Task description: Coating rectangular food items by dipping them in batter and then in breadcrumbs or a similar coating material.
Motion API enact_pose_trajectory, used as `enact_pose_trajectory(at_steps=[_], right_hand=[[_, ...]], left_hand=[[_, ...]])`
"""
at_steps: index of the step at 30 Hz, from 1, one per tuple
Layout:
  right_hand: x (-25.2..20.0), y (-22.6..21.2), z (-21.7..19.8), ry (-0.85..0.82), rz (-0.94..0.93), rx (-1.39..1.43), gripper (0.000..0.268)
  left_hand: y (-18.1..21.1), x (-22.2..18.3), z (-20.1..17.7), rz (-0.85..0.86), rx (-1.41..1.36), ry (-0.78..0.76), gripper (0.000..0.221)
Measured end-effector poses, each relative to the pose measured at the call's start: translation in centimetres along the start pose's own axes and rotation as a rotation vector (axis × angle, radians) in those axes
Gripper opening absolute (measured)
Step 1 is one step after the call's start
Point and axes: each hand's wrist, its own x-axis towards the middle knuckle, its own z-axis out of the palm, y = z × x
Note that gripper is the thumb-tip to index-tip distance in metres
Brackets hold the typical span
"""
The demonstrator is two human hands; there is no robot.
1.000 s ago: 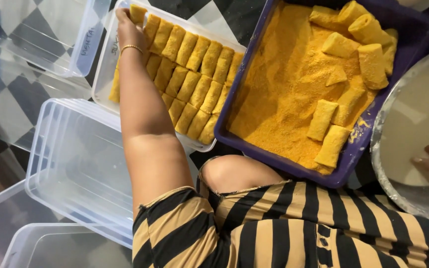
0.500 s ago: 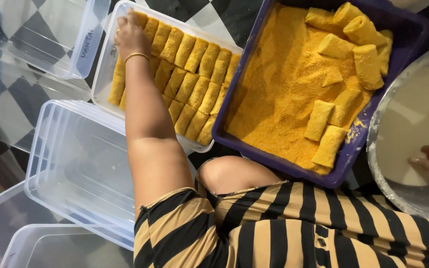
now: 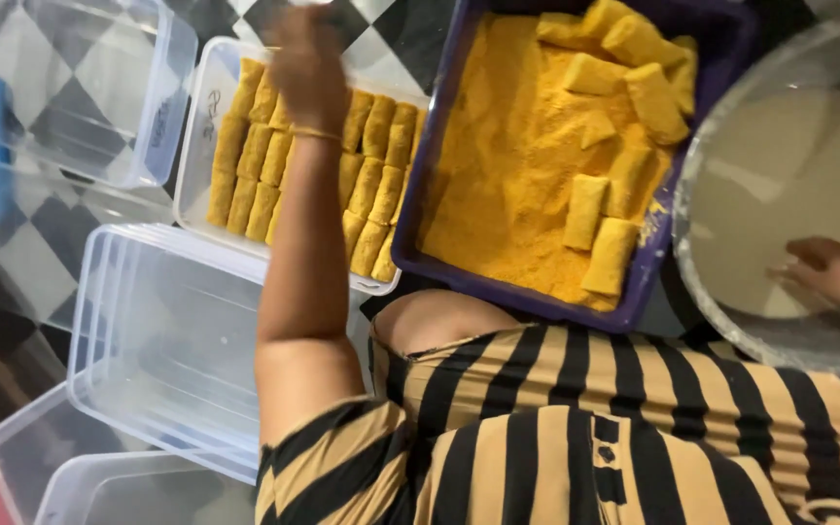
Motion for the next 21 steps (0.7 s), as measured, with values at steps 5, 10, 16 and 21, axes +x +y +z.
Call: enact_pose_trajectory(at_steps=[5, 10, 16, 21], right_hand=[[-3.9, -5.2, -5.9, -0.011, 0.072, 0.115, 0.065], [-4.7, -4.6, -7.0, 0.036, -0.04, 0.205, 0.056], [-4.7, -3.5, -7.4, 0.12, -0.111, 0.216, 0.058], [-6.4, -4.9, -9.7, 0.163, -0.134, 0.219, 0.062]], left_hand=[[20.3, -3.7, -1.7, 0.116, -0.473, -0.855, 0.024], [26.0, -11.3, 1.8, 0.414, -0.022, -1.314, 0.07], [26.4, -11.9, -1.5, 0.395, 0.168, -1.256, 0.065], [27.7, -15.0, -2.5, -0.272, -0.538, -1.24, 0.057]])
